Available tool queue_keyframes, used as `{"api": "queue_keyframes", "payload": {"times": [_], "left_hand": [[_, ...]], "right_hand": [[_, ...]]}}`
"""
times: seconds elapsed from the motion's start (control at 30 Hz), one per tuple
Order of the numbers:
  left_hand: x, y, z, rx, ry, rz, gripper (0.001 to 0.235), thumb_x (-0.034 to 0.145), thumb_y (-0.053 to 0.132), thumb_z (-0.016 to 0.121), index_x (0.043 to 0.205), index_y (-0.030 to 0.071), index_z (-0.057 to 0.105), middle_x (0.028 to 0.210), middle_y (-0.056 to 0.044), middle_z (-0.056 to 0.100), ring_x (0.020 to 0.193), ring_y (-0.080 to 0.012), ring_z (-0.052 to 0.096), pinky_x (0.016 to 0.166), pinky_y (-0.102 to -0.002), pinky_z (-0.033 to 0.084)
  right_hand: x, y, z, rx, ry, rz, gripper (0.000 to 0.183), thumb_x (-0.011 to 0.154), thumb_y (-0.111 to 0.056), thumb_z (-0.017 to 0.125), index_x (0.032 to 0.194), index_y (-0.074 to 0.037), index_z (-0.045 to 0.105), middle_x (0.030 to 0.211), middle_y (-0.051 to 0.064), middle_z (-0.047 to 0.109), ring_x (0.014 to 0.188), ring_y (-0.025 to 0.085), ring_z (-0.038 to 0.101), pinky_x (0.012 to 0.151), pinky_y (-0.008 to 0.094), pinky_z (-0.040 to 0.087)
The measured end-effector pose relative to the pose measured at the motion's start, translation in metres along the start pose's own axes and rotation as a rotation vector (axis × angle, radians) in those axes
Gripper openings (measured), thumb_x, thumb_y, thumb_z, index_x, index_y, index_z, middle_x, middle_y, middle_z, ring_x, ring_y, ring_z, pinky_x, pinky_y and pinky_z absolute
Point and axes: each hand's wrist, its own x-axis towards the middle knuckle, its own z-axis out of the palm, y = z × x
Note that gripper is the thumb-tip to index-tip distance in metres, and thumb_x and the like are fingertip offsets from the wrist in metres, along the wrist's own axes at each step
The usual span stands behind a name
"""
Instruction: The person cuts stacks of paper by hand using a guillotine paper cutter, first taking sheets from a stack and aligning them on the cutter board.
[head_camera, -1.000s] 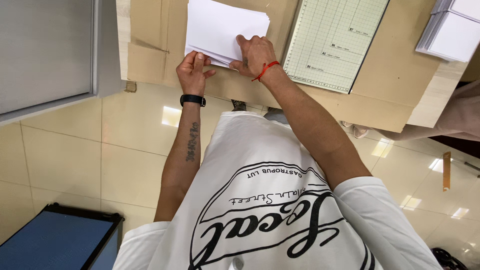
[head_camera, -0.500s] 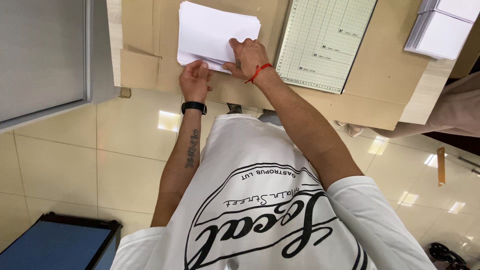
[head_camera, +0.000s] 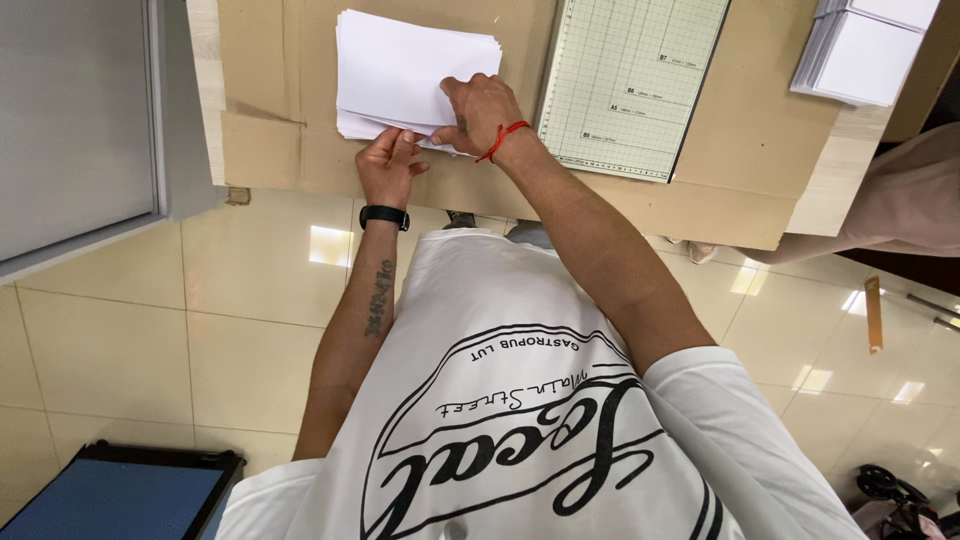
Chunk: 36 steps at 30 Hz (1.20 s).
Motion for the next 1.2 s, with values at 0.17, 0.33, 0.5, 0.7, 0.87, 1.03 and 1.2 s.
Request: {"api": "queue_keyframes", "payload": {"times": [0.17, 0.33, 0.5, 0.7, 0.87, 1.03, 1.2], "left_hand": [[0.004, -0.010, 0.000, -0.031, 0.011, -0.028, 0.022, 0.120, 0.025, 0.088, 0.123, 0.005, 0.097, 0.092, -0.001, 0.079, 0.090, -0.0099, 0.078, 0.071, -0.034, 0.086], [0.010, -0.021, 0.002, -0.030, 0.036, -0.013, 0.020, 0.118, 0.023, 0.088, 0.123, 0.006, 0.097, 0.091, -0.004, 0.081, 0.084, -0.0090, 0.077, 0.069, -0.035, 0.086], [0.000, -0.002, 0.011, -0.116, 0.146, -0.092, 0.030, 0.111, 0.008, 0.085, 0.131, 0.011, 0.061, 0.102, -0.013, 0.090, 0.092, -0.0179, 0.079, 0.067, -0.041, 0.084], [-0.011, 0.009, 0.014, 0.005, 0.269, 0.018, 0.039, 0.107, 0.006, 0.088, 0.117, 0.020, 0.052, 0.099, -0.007, 0.079, 0.083, -0.0143, 0.078, 0.059, -0.039, 0.082], [-0.014, 0.012, 0.017, 0.019, 0.217, 0.030, 0.026, 0.111, 0.011, 0.089, 0.111, 0.020, 0.065, 0.096, 0.000, 0.076, 0.086, -0.0099, 0.073, 0.059, -0.035, 0.078], [-0.007, -0.001, 0.013, 0.079, 0.155, 0.044, 0.016, 0.114, 0.028, 0.093, 0.124, 0.016, 0.094, 0.105, -0.002, 0.091, 0.093, -0.0126, 0.084, 0.062, -0.036, 0.083], [-0.005, -0.006, 0.013, 0.071, 0.132, 0.042, 0.032, 0.113, 0.034, 0.093, 0.130, 0.009, 0.101, 0.097, 0.001, 0.085, 0.086, -0.0104, 0.074, 0.064, -0.038, 0.086]], "right_hand": [[0.001, -0.005, -0.003, -0.014, 0.001, 0.013, 0.092, 0.103, -0.097, 0.094, 0.121, -0.009, 0.071, 0.092, 0.016, 0.078, 0.089, 0.046, 0.074, 0.084, 0.062, 0.058], [0.005, -0.004, 0.004, -0.066, 0.033, -0.029, 0.086, 0.105, -0.087, 0.090, 0.130, -0.006, 0.075, 0.102, 0.025, 0.084, 0.097, 0.053, 0.078, 0.089, 0.068, 0.060], [0.006, -0.003, 0.006, -0.092, 0.012, 0.004, 0.084, 0.113, -0.088, 0.084, 0.127, -0.006, 0.074, 0.095, 0.022, 0.080, 0.087, 0.047, 0.075, 0.085, 0.063, 0.061], [0.004, -0.004, 0.005, -0.038, 0.045, 0.025, 0.075, 0.113, -0.082, 0.089, 0.118, -0.008, 0.075, 0.088, 0.019, 0.078, 0.083, 0.047, 0.075, 0.080, 0.063, 0.061], [0.003, -0.006, 0.002, -0.040, 0.020, 0.033, 0.071, 0.115, -0.077, 0.084, 0.121, -0.007, 0.074, 0.090, 0.020, 0.079, 0.085, 0.047, 0.075, 0.081, 0.063, 0.061], [0.001, -0.007, 0.000, 0.011, 0.049, 0.028, 0.078, 0.114, -0.084, 0.082, 0.122, -0.007, 0.073, 0.094, 0.022, 0.078, 0.091, 0.048, 0.074, 0.086, 0.064, 0.060], [0.002, -0.006, -0.002, -0.013, 0.004, 0.056, 0.076, 0.110, -0.081, 0.092, 0.123, -0.009, 0.073, 0.098, 0.021, 0.078, 0.092, 0.046, 0.075, 0.087, 0.062, 0.061]]}}
